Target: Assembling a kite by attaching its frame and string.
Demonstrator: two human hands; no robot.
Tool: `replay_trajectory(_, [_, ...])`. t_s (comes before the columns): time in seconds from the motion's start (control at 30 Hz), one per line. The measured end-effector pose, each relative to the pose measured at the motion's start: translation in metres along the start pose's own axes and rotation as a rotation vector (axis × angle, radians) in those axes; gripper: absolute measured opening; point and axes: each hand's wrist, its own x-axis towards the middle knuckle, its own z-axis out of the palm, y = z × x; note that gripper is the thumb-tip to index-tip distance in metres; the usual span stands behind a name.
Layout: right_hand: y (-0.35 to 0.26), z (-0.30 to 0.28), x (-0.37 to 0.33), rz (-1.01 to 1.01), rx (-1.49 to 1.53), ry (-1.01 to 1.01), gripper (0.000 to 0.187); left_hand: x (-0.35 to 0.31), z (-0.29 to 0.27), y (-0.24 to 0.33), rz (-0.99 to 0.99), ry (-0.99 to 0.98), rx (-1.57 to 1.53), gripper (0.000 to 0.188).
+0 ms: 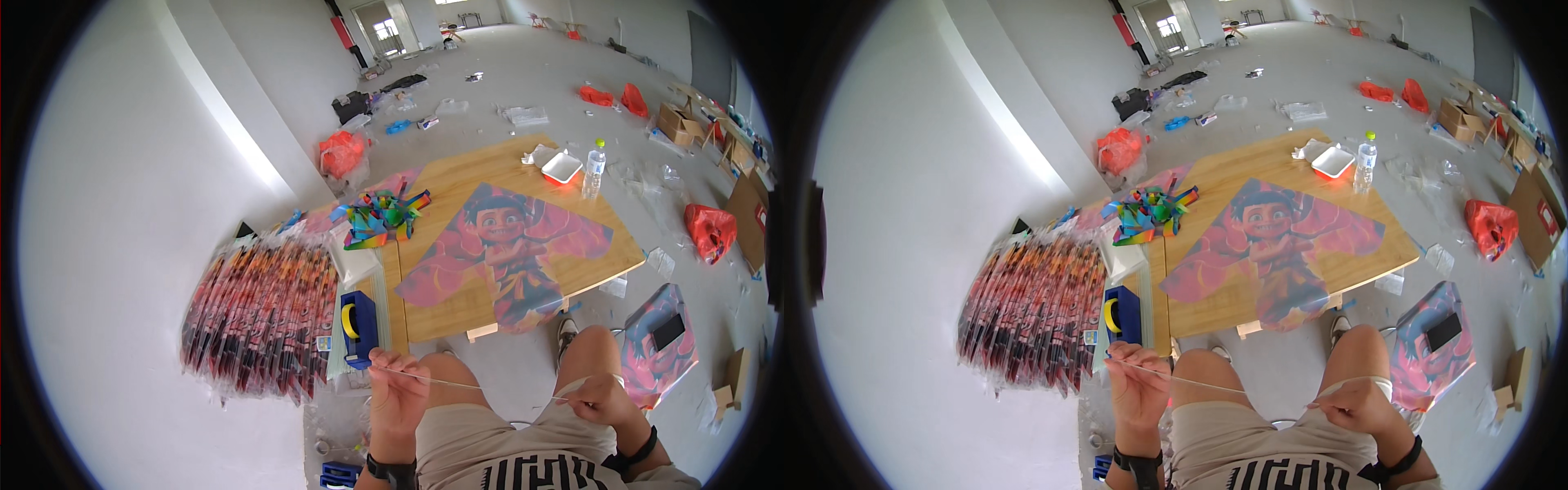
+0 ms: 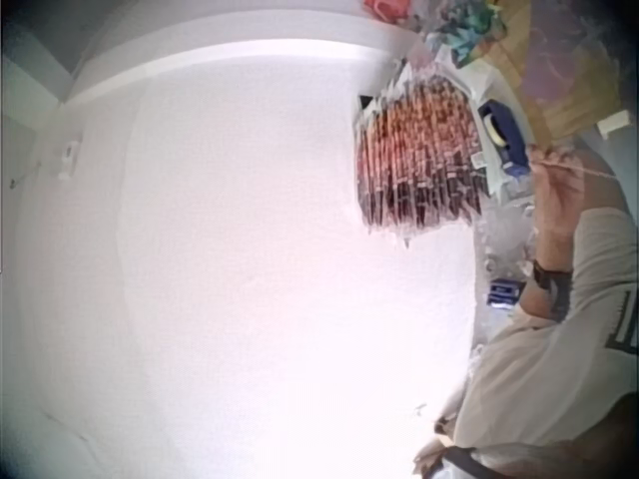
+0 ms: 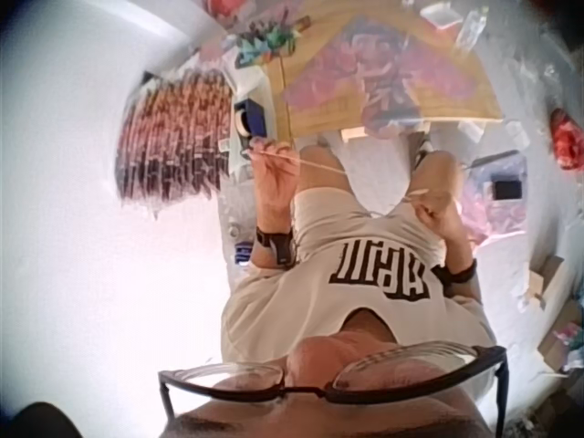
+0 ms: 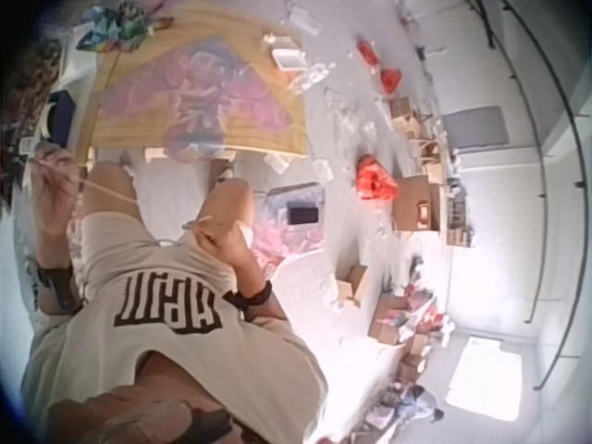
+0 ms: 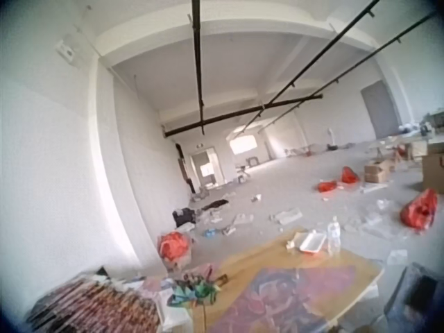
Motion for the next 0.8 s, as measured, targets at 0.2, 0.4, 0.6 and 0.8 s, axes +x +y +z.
replay_trajectory(0.2, [0.005, 0.002, 0.001, 0.0, 0.038, 0.021, 0.024, 0.008, -0.013, -0.003, 0.101, 0.077, 0.16, 0.025])
replay_trajectory(0.4, [0.014, 0.012, 0.004, 0.005, 0.09, -0.011, 0.024, 0.032, -0.025, -0.014, 0.224, 0.085, 0.522, 0.025])
replay_trajectory(0.6, [0.016, 0.014, 0.04, 0.236, 0.047, -0.141, 0.025, 0.109, -0.049, -0.045, 0.08, 0.19, 0.626, 0.016])
replay_trajectory(0.8, [0.067, 0.027, 0.071, 0.423, 0.166, -0.17, 0.04, 0.207, -0.073, -0.08, 0.024, 0.071, 0.761, 0.013])
